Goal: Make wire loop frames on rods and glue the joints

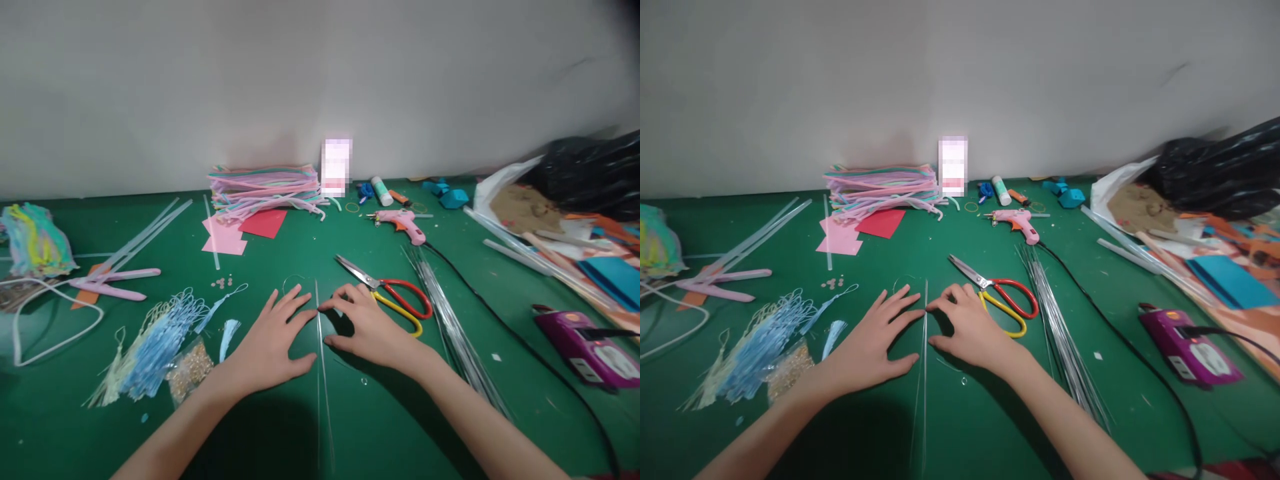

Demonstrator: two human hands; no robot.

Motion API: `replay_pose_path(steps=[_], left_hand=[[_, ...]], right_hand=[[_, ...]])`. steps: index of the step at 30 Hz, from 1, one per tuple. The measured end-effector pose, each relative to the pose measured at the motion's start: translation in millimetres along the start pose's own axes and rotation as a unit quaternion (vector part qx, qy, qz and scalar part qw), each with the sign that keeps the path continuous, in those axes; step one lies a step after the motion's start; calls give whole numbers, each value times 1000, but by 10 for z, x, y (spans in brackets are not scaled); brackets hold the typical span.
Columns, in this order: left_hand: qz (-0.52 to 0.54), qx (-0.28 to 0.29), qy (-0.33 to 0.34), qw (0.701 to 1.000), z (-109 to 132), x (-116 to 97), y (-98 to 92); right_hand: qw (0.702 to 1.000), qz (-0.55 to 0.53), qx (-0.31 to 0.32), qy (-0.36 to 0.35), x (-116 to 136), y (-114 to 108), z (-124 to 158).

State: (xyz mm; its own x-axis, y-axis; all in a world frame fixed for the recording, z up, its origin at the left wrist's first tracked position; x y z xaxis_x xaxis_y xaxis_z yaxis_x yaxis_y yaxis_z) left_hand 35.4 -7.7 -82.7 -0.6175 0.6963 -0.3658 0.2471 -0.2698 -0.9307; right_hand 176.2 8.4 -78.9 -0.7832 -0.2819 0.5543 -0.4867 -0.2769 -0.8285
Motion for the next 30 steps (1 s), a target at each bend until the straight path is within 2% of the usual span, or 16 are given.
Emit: replay_pose_path(steps=[8,12,17,25,30], left_hand=[[14,-5,10,1000,-21,81,-24],[4,7,20,1000,-35,88,26],[-14,25,25,999,-32,52,119],[-8,43,30,999,-34,30,148],[-13,35,39,999,-43,14,144]], right_hand=[[1000,-8,-6,12,-70,-54,-46],[1000,17,-18,3,-96,-104,-111],[999,37,0,-1,-77,-70,-159],[996,62,-64,7,-197,-104,-365],[997,49,-55,9,-227,-96,-473]])
Point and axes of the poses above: each hand's wrist, its own z-axis away from the middle knuckle, its own y-axis out of the palm, x = y × z, the point moved 7 cm from there along -z, towards the middle knuckle, and after that the axes turned 6 degrees about y, right-handed, at the moved point
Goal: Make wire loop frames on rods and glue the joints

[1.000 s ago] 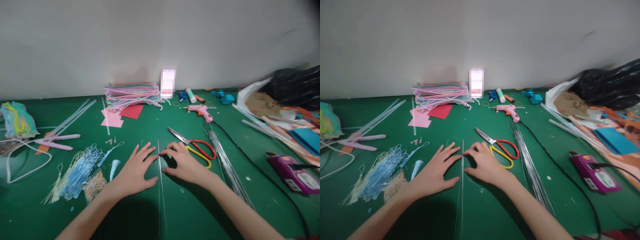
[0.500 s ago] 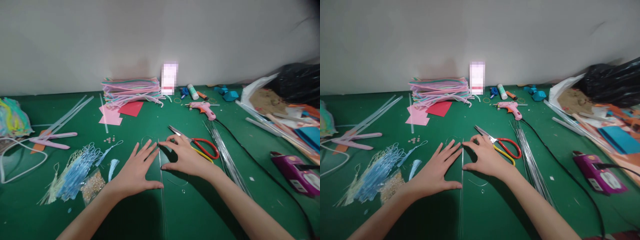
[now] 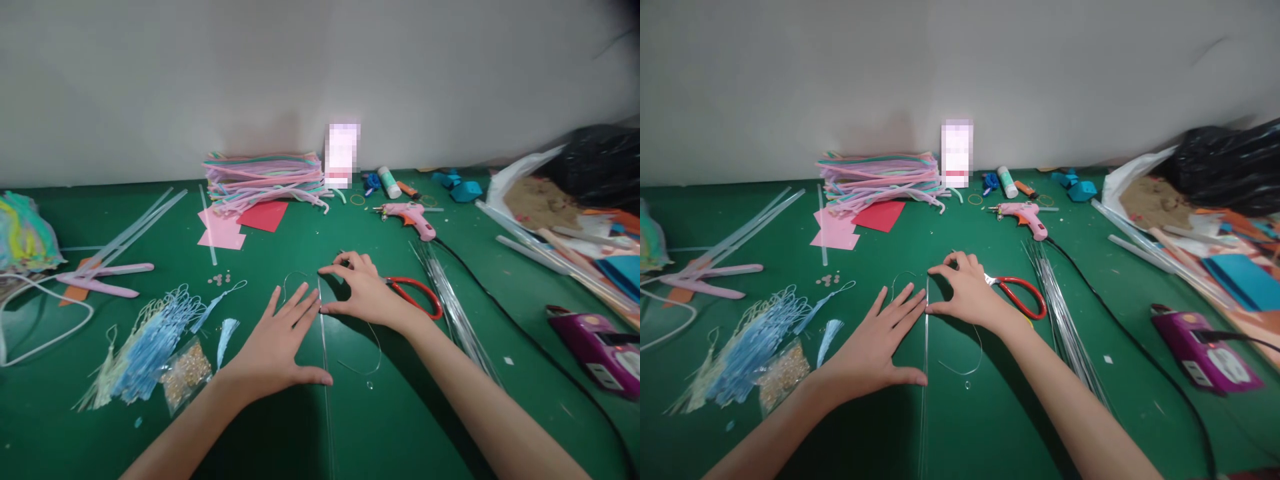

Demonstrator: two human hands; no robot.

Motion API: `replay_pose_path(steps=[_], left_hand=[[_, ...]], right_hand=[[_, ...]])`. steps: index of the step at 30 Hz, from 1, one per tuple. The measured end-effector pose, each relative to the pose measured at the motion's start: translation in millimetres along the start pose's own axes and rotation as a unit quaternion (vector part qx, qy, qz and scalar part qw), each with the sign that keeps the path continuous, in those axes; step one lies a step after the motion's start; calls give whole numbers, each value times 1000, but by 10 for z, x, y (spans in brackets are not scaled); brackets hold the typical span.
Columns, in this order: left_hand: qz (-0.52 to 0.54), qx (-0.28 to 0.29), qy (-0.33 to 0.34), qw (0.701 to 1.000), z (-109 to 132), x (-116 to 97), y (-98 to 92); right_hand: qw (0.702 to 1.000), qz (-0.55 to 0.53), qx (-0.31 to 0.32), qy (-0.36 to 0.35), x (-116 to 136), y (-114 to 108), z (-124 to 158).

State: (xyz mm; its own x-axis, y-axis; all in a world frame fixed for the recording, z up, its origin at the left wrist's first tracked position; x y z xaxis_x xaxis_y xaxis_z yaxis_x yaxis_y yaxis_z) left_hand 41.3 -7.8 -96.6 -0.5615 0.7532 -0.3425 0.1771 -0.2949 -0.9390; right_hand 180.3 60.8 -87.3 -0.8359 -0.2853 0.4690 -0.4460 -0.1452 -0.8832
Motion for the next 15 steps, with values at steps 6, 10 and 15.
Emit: replay_pose_path(steps=[6,10,15], left_hand=[[-21,-18,3,1000,-28,39,7],[-33,-31,2,999,-45,50,13],[-31,-33,-1,999,-60,67,11]], right_hand=[[1000,-1,16,3,19,18,27],[1000,8,13,0,22,29,33],[1000,-8,11,-1,5,43,40]])
Point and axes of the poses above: each hand's wrist, its own z-axis away from the middle knuckle, its own y-axis out of the palm, x = y × z, the point moved 7 cm from there along -z, towards the middle knuckle, and after that the axes turned 6 degrees about y, right-handed, at the moved point
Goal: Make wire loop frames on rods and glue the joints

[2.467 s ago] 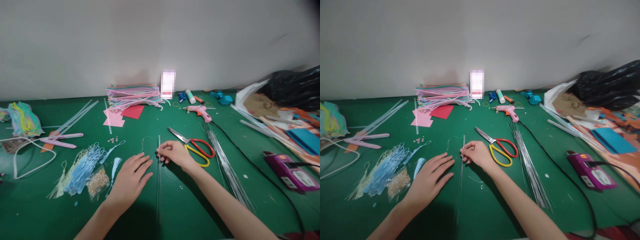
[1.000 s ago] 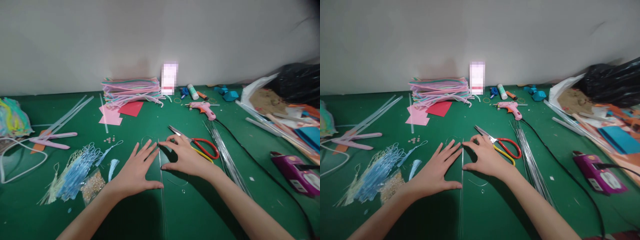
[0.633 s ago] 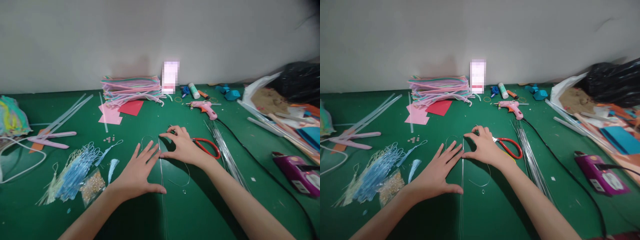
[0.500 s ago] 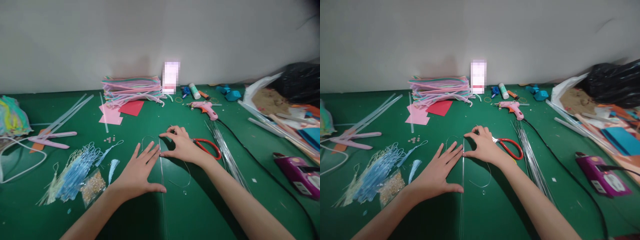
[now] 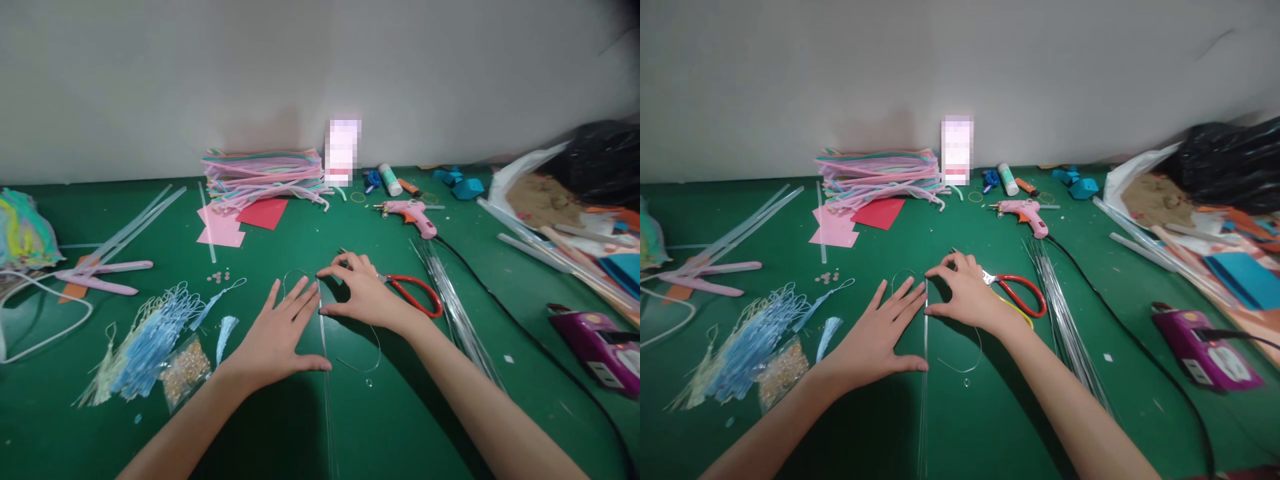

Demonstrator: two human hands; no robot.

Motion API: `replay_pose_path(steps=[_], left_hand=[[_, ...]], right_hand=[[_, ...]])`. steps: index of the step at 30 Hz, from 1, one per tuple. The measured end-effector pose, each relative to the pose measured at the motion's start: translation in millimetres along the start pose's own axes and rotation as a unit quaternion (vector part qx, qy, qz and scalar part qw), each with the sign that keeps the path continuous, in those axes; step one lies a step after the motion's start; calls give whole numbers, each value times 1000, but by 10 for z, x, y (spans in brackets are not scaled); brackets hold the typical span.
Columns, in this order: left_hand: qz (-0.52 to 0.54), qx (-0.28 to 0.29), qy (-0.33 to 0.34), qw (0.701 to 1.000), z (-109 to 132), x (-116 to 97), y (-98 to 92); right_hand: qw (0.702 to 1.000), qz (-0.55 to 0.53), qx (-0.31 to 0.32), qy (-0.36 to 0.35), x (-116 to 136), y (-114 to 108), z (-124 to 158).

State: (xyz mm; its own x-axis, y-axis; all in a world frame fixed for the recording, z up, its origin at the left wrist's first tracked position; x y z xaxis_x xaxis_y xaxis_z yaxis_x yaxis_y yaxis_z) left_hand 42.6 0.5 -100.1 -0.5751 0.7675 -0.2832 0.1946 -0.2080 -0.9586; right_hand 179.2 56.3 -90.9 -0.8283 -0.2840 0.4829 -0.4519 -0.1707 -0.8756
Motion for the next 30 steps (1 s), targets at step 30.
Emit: replay_pose_path(steps=[30], left_hand=[[79,82,85,990,377,-775,17]], right_hand=[[1000,-21,-8,-2,25,-9,-12]])
Point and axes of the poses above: each hand's wrist, its own z-axis away from the middle knuckle, its own y-axis out of the palm, x = y × z, the point moved 7 cm from there along -z, towards the middle knuckle, and after that the axes turned 6 degrees about y, right-handed, at the moved point
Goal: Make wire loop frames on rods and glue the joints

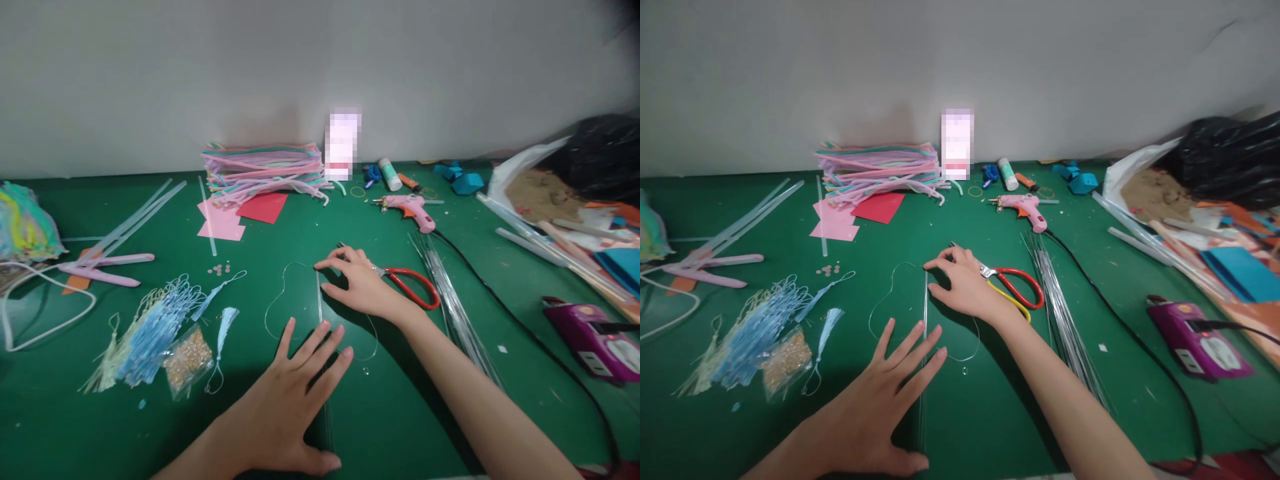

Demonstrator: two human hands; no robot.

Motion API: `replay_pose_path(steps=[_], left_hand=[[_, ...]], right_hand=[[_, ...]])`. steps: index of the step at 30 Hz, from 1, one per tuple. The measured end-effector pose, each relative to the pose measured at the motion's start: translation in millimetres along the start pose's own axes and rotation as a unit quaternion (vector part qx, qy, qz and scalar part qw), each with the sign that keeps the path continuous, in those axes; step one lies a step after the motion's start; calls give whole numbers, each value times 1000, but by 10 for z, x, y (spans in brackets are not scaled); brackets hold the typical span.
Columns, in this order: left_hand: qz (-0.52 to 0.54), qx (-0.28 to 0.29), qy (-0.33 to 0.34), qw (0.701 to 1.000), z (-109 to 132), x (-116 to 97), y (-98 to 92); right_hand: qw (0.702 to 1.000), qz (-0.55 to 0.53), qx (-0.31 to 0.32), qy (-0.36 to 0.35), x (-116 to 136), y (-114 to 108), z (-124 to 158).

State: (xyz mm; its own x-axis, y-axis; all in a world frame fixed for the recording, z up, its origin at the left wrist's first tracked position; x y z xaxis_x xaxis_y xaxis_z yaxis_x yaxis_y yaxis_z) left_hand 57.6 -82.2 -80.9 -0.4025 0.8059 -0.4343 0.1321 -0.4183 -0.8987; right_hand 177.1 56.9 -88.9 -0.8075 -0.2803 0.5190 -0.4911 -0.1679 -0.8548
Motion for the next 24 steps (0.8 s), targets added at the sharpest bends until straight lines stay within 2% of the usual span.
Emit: replay_pose_path(steps=[11,20,24], left_hand=[[16,7,23,1000,-44,-12,46],[37,3,18,999,-27,14,-8],[32,-30,-8,999,12,164,-124]], right_hand=[[1000,-11,-5,0,7,1,0],[1000,-16,-4,0,5,13,-4],[999,-30,-13,17,-14,-53,20]])
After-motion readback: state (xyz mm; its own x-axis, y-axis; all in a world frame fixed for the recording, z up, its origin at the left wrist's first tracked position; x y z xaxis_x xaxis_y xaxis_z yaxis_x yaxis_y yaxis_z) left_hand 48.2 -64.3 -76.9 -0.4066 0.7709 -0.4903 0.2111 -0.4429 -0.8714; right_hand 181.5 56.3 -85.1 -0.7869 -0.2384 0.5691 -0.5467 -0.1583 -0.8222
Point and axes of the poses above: each hand's wrist, its own z-axis away from the middle knuckle, its own y-axis out of the palm, x = y × z, the point moved 7 cm from there along -z, towards the middle knuckle, and after that the axes turned 6 degrees about y, right-handed, at the moved point
